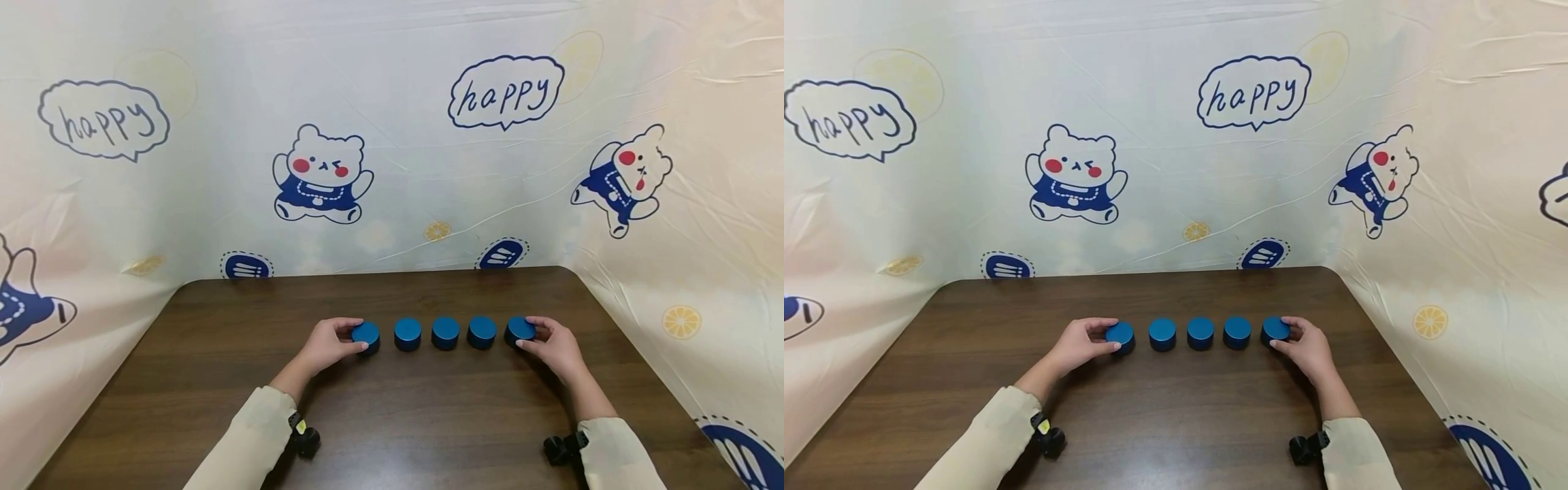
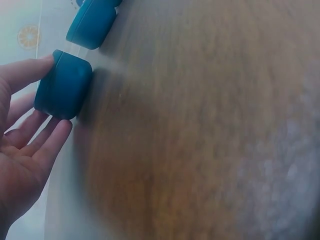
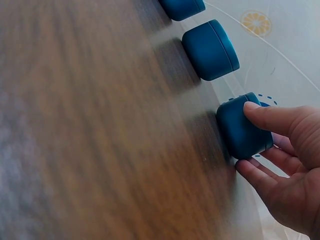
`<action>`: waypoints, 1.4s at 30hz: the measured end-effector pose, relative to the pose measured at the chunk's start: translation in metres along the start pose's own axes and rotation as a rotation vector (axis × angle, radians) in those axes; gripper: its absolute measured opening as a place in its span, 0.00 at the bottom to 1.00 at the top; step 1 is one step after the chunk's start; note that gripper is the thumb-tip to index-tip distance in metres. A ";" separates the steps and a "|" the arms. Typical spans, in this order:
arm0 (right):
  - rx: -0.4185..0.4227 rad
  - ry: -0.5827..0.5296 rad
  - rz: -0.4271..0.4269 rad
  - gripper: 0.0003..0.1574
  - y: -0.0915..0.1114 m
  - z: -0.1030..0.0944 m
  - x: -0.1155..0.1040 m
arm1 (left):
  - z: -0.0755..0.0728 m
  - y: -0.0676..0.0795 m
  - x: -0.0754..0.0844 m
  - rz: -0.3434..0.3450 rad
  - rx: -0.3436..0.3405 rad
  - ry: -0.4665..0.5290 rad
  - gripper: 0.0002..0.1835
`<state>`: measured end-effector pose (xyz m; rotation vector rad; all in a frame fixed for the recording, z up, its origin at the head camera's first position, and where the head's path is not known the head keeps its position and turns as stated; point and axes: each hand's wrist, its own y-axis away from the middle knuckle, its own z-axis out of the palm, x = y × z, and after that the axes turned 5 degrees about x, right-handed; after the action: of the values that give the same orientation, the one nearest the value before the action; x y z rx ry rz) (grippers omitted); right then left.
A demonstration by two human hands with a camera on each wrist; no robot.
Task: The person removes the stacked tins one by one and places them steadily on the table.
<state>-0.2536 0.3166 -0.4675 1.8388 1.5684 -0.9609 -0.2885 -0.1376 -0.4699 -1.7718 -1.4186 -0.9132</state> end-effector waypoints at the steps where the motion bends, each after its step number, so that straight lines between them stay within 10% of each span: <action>1: 0.000 0.000 0.000 0.38 0.000 0.000 0.000 | 0.000 0.000 0.001 0.003 -0.002 -0.001 0.27; 42: -0.022 -0.074 -0.019 0.43 0.003 0.000 -0.008 | -0.014 0.010 -0.004 0.043 0.026 0.039 0.27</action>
<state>-0.2516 0.3111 -0.4616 1.7563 1.5483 -1.0052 -0.2809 -0.1531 -0.4669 -1.7497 -1.3566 -0.8982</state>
